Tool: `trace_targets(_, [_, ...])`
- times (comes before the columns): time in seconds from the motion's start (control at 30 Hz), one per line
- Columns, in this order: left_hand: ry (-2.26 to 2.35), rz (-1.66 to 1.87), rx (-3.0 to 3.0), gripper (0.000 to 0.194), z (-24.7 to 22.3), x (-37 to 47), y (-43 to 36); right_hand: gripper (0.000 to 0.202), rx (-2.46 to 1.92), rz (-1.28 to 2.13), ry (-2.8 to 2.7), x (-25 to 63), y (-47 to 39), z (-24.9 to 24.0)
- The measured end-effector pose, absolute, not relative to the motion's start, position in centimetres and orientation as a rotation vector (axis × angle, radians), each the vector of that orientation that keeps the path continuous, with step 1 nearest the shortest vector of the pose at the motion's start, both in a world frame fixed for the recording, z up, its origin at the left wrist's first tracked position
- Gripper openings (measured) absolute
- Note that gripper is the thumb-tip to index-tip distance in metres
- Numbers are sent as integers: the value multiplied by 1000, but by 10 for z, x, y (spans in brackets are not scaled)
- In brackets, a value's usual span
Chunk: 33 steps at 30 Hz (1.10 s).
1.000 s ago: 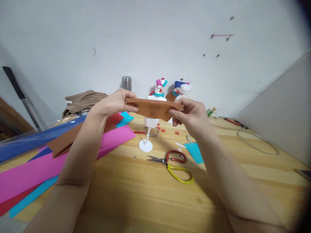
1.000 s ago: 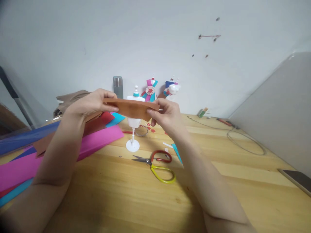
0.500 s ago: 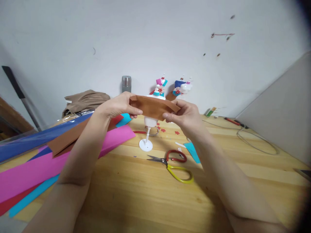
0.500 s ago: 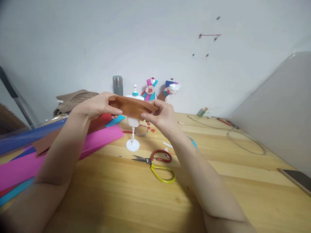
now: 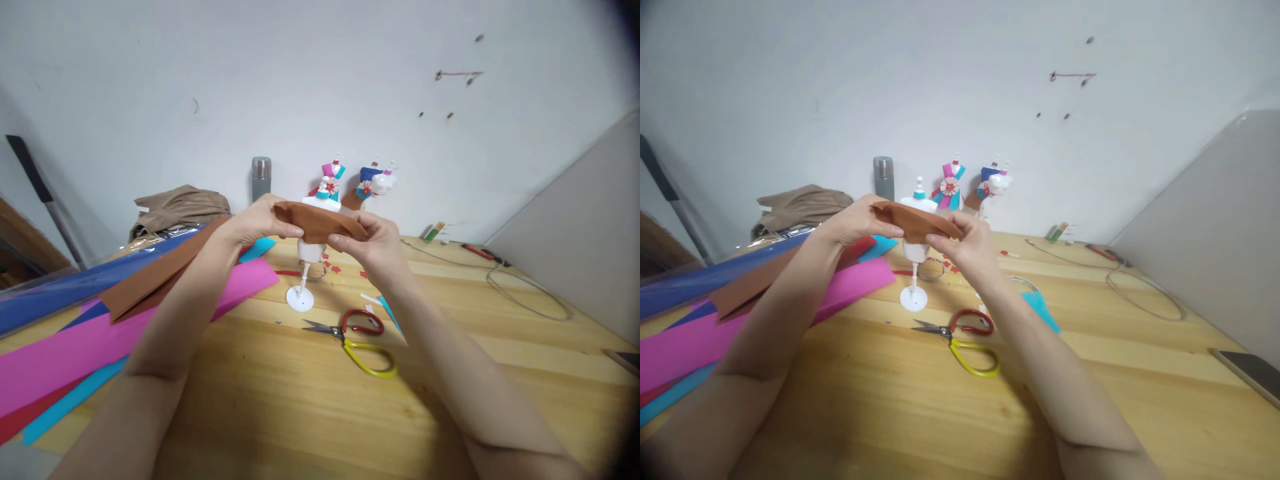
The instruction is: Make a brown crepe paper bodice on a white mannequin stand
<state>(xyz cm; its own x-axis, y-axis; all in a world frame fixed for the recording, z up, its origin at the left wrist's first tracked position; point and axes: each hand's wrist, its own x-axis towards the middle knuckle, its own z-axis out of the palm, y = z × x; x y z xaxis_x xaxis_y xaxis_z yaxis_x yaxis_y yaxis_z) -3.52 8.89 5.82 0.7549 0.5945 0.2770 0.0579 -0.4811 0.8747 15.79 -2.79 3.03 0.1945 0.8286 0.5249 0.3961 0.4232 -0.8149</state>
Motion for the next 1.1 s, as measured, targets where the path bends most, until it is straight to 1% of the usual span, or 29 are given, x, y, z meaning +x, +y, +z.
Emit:
trace_targets(0.07, [427,726,1908,31,57,-34,89,20,-1168,415,-1409,157,-26,28])
trace_targets(0.23, [318,807,1827,23,50,-29,90,21,-1136,437,-1347,155,-19,20])
trace_targets(0.47, [292,814,1739,34,43,-25,89,19,-1141,440,-1295,151,-17,20])
trace_targets(0.63, [253,785,1758,34,44,-23,89,20,-1174,354,-1333,151,-16,20])
trace_targets(0.83, [259,776,1814,40,42,-22,93,19,-1169,261,-1360,153,-16,16])
trace_targets(1.0, [297,803,1805,38,41,-21,89,16,-1198,220,-1361,151,-18,19])
trace_targets(1.1, [281,811,1813,37,40,-19,91,18,-1218,247,-1357,151,-18,21])
